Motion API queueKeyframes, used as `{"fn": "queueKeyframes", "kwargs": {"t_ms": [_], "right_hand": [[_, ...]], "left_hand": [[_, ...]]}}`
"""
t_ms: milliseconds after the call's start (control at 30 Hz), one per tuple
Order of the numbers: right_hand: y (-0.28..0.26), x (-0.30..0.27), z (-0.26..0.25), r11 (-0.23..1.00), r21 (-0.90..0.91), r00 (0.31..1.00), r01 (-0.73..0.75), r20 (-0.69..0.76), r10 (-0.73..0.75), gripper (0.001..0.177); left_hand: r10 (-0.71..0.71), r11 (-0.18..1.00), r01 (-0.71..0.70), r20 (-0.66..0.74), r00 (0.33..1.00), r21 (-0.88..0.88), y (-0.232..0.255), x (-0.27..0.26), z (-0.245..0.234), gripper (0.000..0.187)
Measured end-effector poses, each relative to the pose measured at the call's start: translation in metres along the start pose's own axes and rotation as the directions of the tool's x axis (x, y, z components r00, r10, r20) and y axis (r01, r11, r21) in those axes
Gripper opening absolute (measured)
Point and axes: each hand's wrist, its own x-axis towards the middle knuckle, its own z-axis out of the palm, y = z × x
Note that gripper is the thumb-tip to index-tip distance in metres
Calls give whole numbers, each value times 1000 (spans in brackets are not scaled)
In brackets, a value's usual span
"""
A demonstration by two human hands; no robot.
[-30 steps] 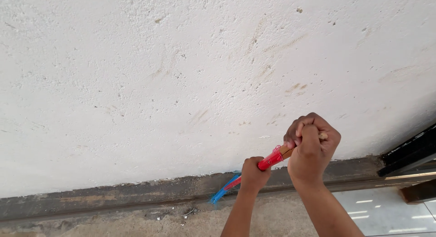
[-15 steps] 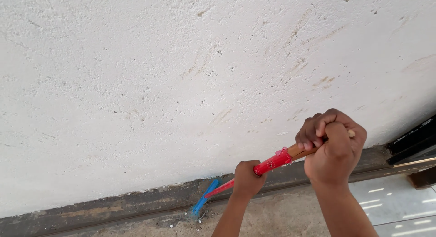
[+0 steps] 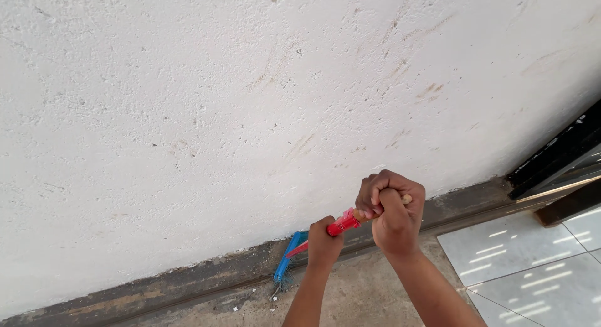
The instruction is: Cleaning the base of an outdoor wall using a squeegee.
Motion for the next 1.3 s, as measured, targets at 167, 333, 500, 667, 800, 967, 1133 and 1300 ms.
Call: {"fn": "queueKeyframes", "kwargs": {"t_ms": [167, 333, 500, 667, 800, 967, 1133, 1300], "right_hand": [[-35, 10, -3, 995, -42, 992, 96, -83, -99, 21], [-87, 11, -14, 976, -112, 949, 189, -233, -210, 20], [-101, -6, -39, 925, -242, 893, 294, -275, -356, 24], [-53, -17, -64, 951, -194, 912, 241, -290, -290, 19], [2, -48, -69, 992, -47, 942, 116, -310, -125, 19], [50, -75, -54, 995, 101, 907, 24, -421, 21, 19], [18, -69, -34, 993, 92, 884, 70, -468, -19, 15], [-51, -58, -11, 969, -163, 861, 185, -449, -239, 14]], "left_hand": [[122, 991, -118, -55, 991, 69, 17, 5, 16, 11], [114, 986, -126, 107, 988, 111, 66, 0, 33, 17], [177, 983, -180, 97, 979, 27, 92, -8, 67, 30], [202, 977, -204, 37, 979, 68, 31, -15, 90, 22], [48, 979, -47, -2, 999, 197, -26, -31, 53, 35], [23, 943, -31, 30, 999, 332, -90, -49, -14, 35], [104, 944, -119, 65, 992, 307, -59, -52, -37, 32], [232, 953, -256, 151, 961, 163, 17, -40, -11, 37]]}}
